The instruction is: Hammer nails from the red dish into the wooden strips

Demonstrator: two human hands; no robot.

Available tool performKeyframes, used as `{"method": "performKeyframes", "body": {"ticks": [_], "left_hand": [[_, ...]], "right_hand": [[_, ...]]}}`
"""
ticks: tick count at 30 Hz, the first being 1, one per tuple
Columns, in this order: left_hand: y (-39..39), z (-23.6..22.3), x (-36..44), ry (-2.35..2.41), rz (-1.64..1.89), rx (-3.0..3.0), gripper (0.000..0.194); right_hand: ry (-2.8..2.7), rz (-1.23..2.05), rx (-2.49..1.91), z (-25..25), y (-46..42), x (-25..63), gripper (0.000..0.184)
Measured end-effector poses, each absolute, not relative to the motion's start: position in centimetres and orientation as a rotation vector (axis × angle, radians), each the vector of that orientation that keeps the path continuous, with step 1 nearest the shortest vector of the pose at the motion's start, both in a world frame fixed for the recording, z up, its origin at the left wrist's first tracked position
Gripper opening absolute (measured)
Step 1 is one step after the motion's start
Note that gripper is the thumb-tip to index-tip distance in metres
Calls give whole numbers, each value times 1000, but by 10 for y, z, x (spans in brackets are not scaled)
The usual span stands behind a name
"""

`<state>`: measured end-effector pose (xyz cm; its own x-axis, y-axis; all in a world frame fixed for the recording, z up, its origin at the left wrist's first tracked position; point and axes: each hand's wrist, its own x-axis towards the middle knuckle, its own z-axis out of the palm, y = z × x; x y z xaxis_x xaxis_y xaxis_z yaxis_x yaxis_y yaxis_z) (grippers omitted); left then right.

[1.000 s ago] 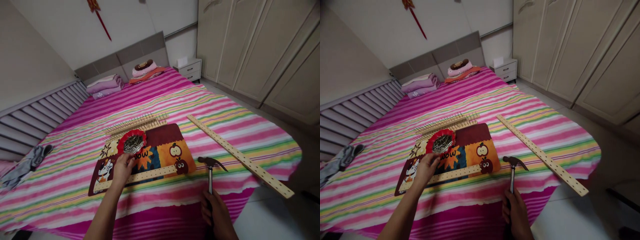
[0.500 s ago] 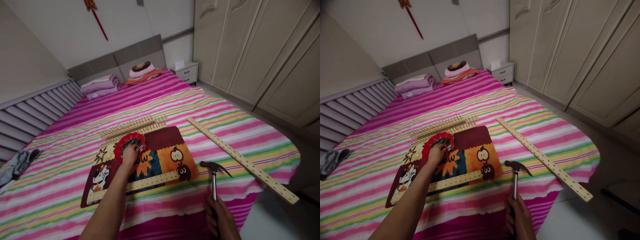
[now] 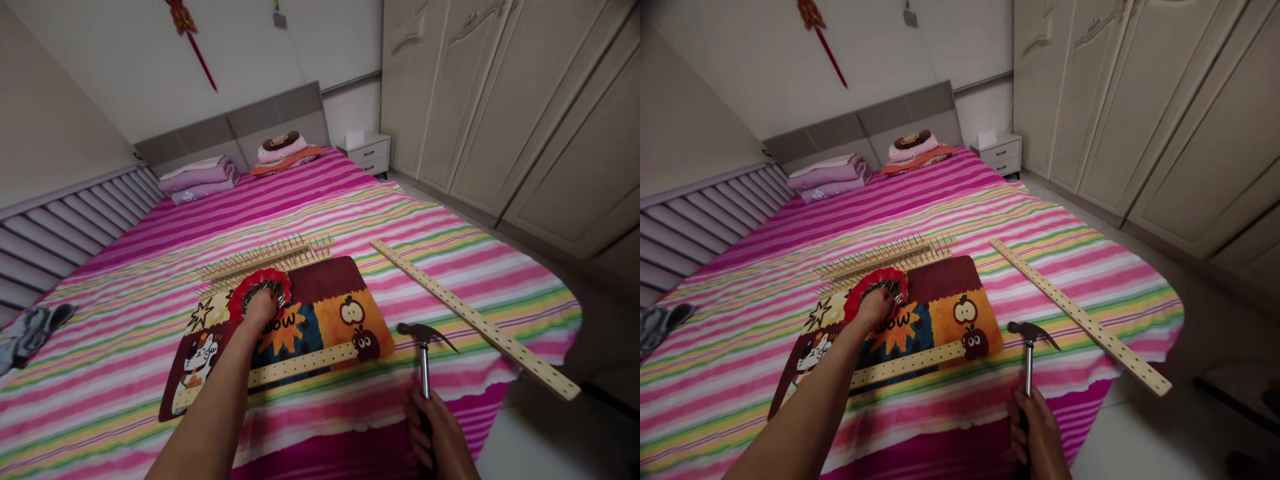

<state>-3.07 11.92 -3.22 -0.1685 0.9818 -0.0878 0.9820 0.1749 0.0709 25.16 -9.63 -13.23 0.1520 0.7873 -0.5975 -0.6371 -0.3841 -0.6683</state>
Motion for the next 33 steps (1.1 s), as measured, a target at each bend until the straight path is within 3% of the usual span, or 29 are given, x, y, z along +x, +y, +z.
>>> {"method": "performKeyframes", "body": {"ticks": [10, 16, 21, 25, 33], "left_hand": [[124, -38, -38, 2255, 95, 1909, 10], [124, -38, -47, 2219, 402, 1842, 9], [106, -26, -49, 2099, 800, 1663, 19], [70, -19, -26, 1664, 1254, 1193, 36], [4, -47, 59, 1400, 1109, 1021, 45]], "right_hand": [[-181, 1536, -1217, -135, -96, 251, 41], [-189, 1523, -1216, -137, -96, 252, 40], [-197, 1509, -1203, -136, -96, 251, 37], [-207, 1496, -1188, -132, -96, 250, 35], [-237, 1451, -1215, -130, -95, 247, 42]]}}
